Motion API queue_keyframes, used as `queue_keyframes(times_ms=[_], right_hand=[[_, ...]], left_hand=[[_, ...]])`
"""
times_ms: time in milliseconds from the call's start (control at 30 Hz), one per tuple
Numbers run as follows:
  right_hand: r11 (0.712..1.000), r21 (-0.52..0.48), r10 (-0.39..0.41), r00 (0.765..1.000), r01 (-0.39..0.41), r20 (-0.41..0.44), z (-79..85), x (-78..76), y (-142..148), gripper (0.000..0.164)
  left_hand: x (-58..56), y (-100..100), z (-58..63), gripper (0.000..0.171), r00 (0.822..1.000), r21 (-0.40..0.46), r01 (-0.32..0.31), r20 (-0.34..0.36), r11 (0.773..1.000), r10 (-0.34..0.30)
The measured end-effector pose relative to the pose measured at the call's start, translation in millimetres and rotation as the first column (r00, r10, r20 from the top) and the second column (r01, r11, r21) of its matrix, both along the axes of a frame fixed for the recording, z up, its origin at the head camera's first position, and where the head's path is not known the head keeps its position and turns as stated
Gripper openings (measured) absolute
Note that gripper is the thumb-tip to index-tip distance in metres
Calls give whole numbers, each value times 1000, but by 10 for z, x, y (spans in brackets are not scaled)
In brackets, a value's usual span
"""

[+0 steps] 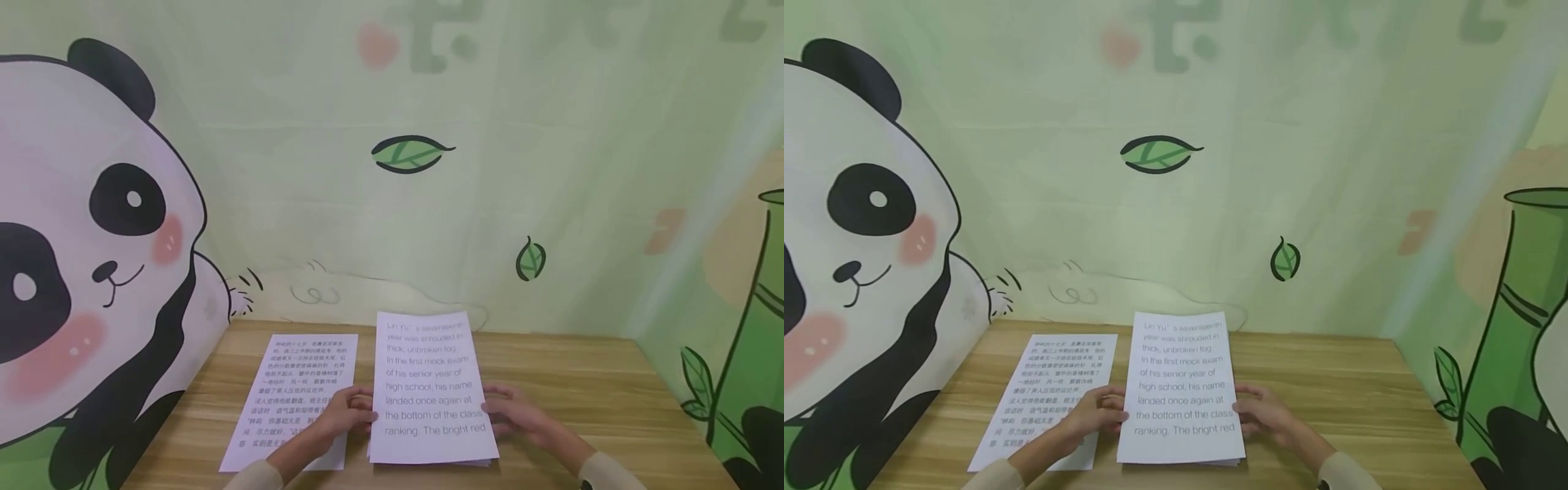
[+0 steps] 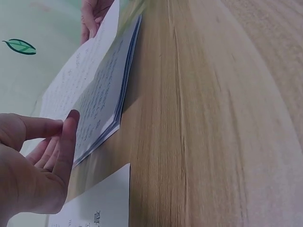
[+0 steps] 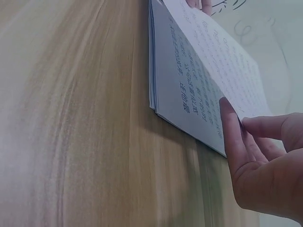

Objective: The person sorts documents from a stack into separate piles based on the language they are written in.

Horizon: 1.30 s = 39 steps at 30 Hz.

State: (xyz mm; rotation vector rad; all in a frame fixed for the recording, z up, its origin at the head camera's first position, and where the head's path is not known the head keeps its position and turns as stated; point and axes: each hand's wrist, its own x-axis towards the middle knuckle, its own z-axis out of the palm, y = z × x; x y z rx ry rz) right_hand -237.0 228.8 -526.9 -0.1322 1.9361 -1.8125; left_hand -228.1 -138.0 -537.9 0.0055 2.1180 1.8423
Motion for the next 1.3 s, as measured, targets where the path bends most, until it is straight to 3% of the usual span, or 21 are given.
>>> queue_keyframes(times_ms=[300,467,867,1033,1300], right_hand=[[999,32,-10,1000,10,-23,47,61,132,68],[997,71,-28,999,30,-30,36,72,246,67],[988,127,-91,996,92,-14,23,156,594,67],[991,98,-92,996,93,-9,27,185,760,67],[992,38,-124,992,123,22,10,184,946,66]], left_hand=[[76,83,74,55,999,76,33,-37,997,-30],[67,185,103,51,998,78,55,-47,995,-51],[108,562,10,46,993,106,113,-37,988,-110],[89,738,21,43,989,155,146,-43,977,-141],[44,954,30,43,988,137,155,-28,978,-153]])
